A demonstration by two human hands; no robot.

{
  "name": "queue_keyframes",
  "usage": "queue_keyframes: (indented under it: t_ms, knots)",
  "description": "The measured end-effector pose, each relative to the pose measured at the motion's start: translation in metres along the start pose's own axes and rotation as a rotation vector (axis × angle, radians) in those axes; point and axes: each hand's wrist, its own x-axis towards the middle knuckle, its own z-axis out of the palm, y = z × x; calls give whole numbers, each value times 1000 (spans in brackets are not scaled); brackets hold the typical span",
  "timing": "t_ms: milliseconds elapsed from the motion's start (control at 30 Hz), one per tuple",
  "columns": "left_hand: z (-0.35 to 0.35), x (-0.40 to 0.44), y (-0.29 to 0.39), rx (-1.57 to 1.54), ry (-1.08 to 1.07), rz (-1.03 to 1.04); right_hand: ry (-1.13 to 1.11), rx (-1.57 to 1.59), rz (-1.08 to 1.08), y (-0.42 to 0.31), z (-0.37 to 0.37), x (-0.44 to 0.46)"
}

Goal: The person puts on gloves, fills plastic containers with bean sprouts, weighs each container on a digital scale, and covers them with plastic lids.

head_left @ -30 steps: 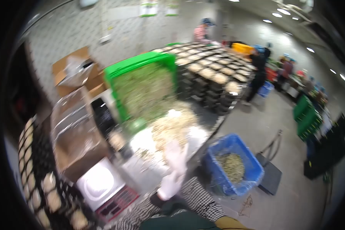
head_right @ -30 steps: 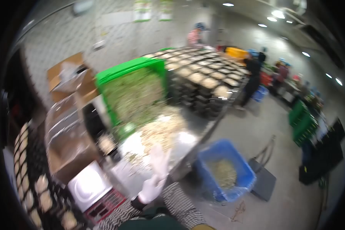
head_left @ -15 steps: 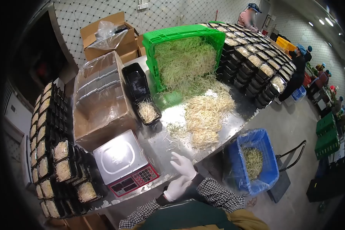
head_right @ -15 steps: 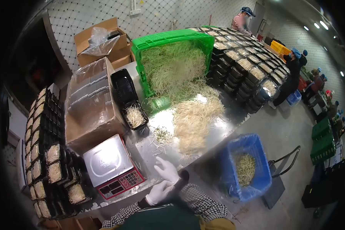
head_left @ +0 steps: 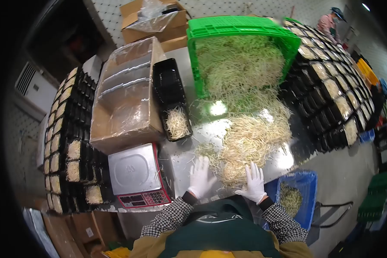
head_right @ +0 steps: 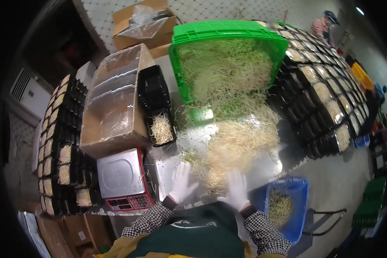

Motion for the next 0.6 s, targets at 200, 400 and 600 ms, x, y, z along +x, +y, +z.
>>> queue_keyframes:
  t_ms: [200,400,600]
  knots:
    - [-47,104,-108,55,599,-435,229,314,98,71,9,40]
    - [-58,153,-158,273,173,-749,266,375,66,97,-9,63]
    - [-73,166,-140,443,231,-643,-86,219,-314,50,-8,35]
